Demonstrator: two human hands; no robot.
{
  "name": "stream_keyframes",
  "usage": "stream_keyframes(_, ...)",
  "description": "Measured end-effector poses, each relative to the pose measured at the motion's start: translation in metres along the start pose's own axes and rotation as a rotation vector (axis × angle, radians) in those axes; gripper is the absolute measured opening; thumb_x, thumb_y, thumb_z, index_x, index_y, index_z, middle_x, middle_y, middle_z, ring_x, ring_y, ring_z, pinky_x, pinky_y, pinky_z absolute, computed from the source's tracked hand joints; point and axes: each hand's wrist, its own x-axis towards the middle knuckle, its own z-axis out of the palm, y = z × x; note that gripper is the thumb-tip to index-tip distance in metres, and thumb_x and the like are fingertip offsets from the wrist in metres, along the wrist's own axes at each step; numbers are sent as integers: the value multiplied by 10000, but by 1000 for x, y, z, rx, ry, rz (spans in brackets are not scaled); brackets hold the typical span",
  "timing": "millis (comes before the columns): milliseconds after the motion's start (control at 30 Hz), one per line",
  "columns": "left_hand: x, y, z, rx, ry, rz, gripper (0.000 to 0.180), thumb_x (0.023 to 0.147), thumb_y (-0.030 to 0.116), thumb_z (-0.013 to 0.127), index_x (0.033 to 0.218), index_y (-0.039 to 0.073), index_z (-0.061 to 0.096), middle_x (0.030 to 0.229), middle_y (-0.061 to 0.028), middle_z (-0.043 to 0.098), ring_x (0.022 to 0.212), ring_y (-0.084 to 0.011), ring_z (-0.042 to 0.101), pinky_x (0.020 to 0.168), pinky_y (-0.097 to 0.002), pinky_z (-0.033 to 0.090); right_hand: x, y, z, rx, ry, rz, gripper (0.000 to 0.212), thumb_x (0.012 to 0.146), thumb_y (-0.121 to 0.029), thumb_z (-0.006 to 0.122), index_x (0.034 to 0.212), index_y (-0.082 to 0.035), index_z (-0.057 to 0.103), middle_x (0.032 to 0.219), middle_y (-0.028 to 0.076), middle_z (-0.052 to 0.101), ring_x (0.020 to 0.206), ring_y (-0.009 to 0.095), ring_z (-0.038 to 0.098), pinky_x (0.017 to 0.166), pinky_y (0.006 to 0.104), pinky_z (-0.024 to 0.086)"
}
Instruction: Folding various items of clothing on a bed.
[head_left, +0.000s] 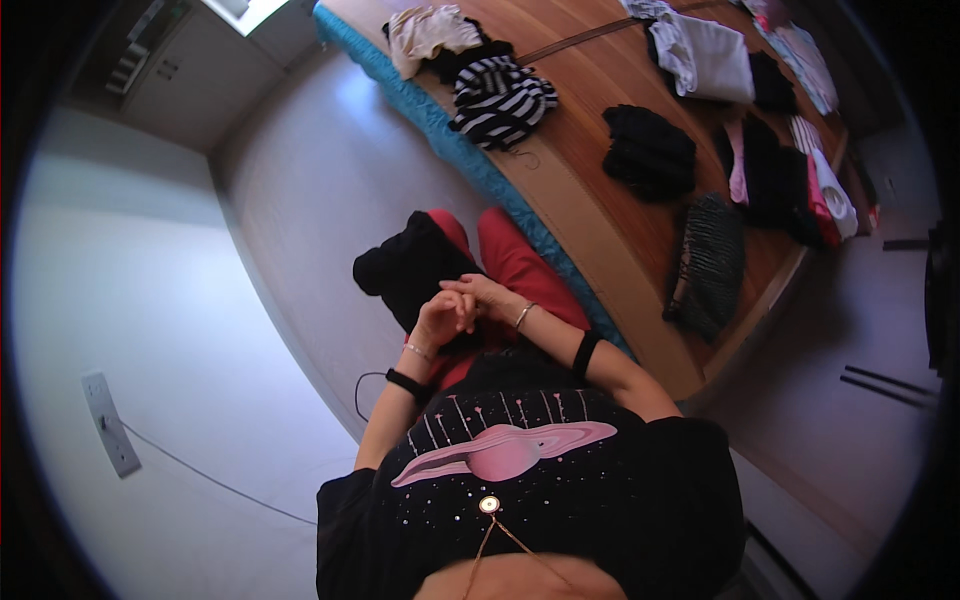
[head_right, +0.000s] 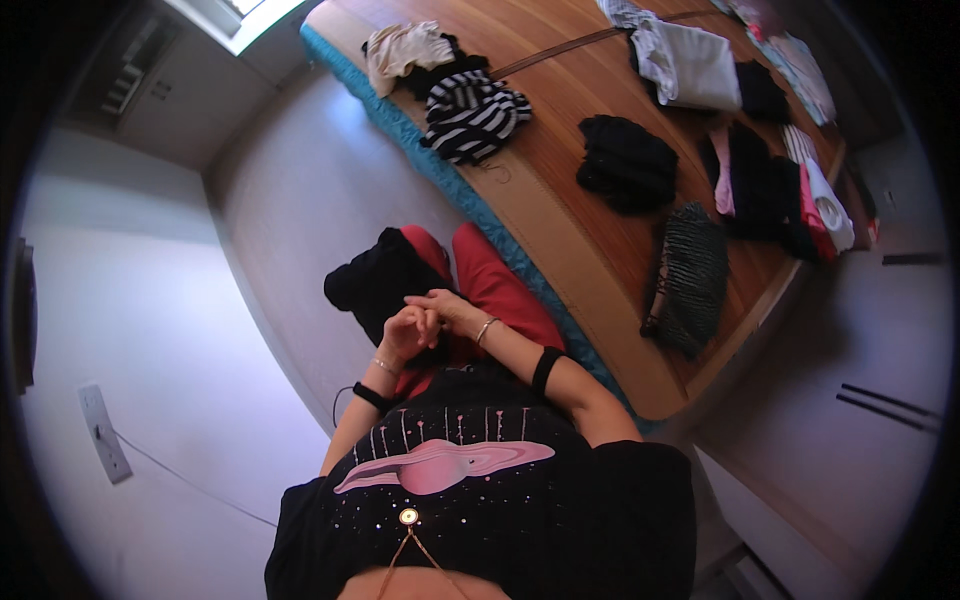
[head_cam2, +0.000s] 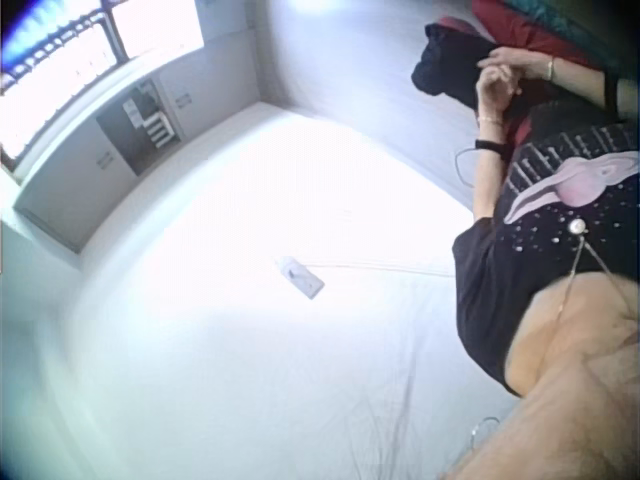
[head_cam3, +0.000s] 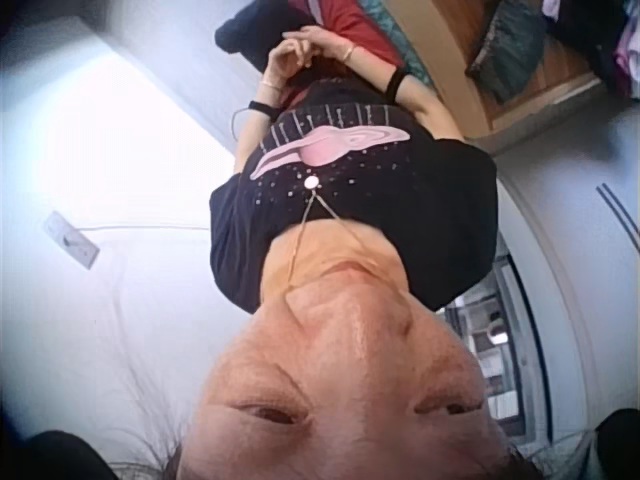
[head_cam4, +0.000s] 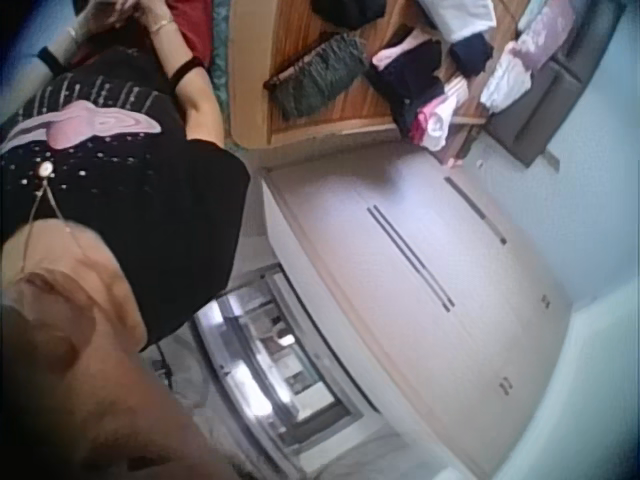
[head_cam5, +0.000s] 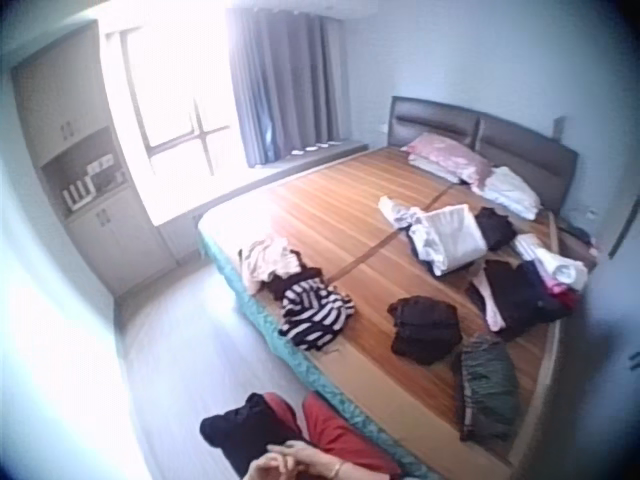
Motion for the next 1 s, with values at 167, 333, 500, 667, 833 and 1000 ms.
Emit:
stream_keyframes(167, -26, 31, 33, 307, 522, 196, 227, 849, 210, 538, 737, 14, 558, 688, -62, 502, 559, -135, 478, 587, -267, 483, 5, 6, 18, -458, 146, -311, 311, 755, -227, 692, 960, -7, 609, 814, 101, 644, 735, 176, 632, 621, 319, 516)
stream_keyframes(333, -56, 38, 15, 765, 1324, 423, 243, 870, 273, 591, 849, 34, 557, 763, -38, 525, 670, -117, 515, 610, -259, 455, 10, 14, 38, -867, 301, -524, 319, 685, -247, 690, 922, -38, 645, 863, 137, 670, 818, 267, 652, 740, 359, 514)
stream_keyframes(500, -62, 7, -41, 693, 1282, 301, 484, 872, 367, 591, 1207, 27, 509, 1125, -84, 571, 1005, -188, 550, 842, -291, 441, 11, 16, 45, -737, 258, -555, 459, 714, -294, 656, 1058, 2, 589, 929, 203, 648, 891, 323, 630, 787, 388, 498)
stream_keyframes(667, -50, 54, 30, 389, 1215, -89, 711, 715, 577, 654, 1267, 162, 483, 1209, -17, 541, 1139, -208, 459, 901, -492, 338, -18, 8, 76, -1131, 217, -670, 330, 697, -253, 641, 833, 7, 488, 796, 269, 613, 754, 423, 613, 656, 495, 499)
stream_keyframes(833, -53, 73, 46, 118, 975, -21, 580, 800, 513, 610, 1222, 120, 547, 1195, -71, 576, 1125, -237, 510, 951, -454, 375, -41, -11, 116, -1350, 102, -996, 163, 671, -102, 591, 770, 5, 518, 700, 210, 616, 660, 368, 625, 579, 469, 493)
stream_keyframes(1000, -53, 88, 80, 64, 802, 169, 385, 874, 382, 570, 1123, 89, 586, 1076, -74, 619, 1005, -228, 576, 889, -380, 454, -78, -54, 139, -1486, 133, -983, 278, 640, -61, 586, 892, 37, 521, 690, 185, 623, 638, 331, 633, 563, 411, 498)
